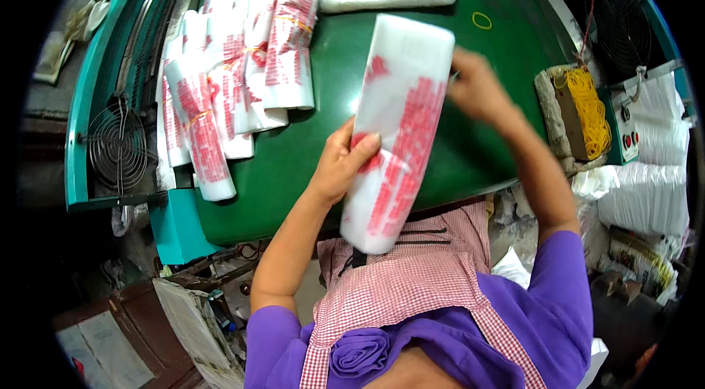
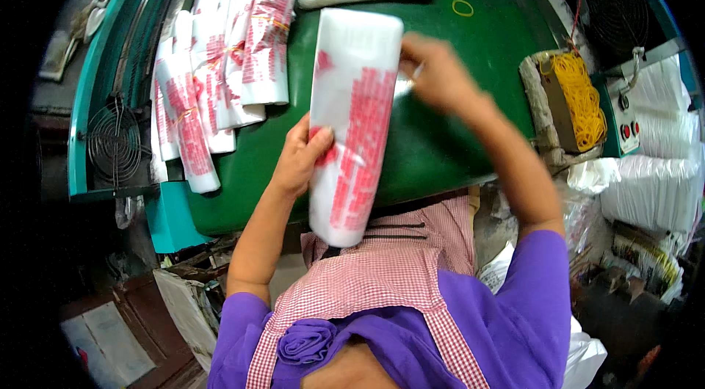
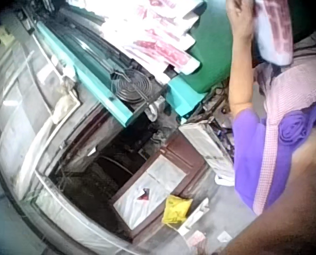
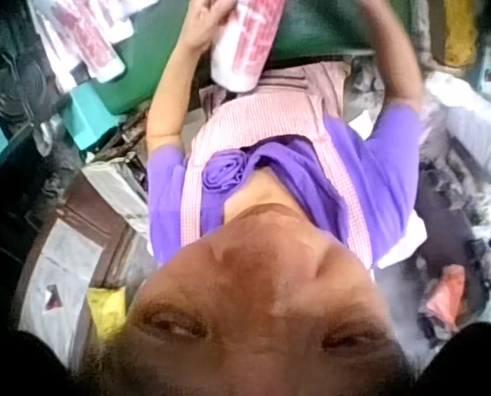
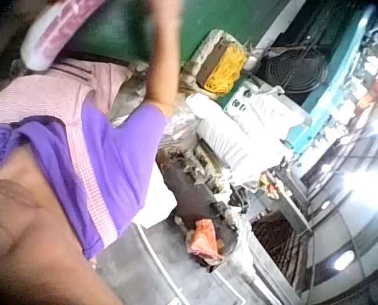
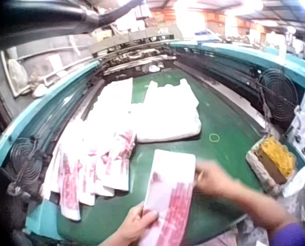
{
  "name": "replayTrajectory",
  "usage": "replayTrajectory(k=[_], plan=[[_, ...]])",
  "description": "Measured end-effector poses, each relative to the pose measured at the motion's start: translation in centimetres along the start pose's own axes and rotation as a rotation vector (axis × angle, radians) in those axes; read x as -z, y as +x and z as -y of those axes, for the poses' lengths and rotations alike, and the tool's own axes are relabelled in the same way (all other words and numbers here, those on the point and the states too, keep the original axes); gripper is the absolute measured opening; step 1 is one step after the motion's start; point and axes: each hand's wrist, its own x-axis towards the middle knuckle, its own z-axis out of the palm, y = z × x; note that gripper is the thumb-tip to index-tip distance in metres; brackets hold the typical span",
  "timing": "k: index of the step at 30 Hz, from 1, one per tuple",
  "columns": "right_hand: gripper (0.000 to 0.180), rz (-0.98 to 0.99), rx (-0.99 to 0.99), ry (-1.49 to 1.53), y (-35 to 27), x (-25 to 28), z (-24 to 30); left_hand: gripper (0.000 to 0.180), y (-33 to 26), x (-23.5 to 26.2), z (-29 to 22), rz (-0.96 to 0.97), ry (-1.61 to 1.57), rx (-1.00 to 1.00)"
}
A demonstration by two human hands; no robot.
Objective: The person folds white plastic bags with red text on a green work surface, then secures each folded bundle with a yellow rubber band. The person repeats this process for multiple bags, stacking the finished bundles on the table.
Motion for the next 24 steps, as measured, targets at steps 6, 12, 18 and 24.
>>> replayTrajectory(k=[6, 12, 18, 24], plan=[[0.025, -0.127, -0.251, 0.941, -1.8, -3.3, 7.1, 0.043, 1.0, -0.4, -0.8, 0.06, -0.484, -0.103], [0.041, -0.003, -0.316, 1.699, -1.0, -1.7, 6.9, 0.053, -2.0, 3.2, 0.0, 0.165, -0.458, -0.097], [0.03, 0.732, 0.498, 0.488, -1.8, -4.5, 12.8, 0.052, -2.3, 9.4, -1.6, -0.206, 0.4, 0.012], [0.024, -0.032, 0.04, 0.336, 4.7, -6.9, 4.0, 0.046, -0.1, 16.3, -6.5, -0.744, 0.705, -0.464]])
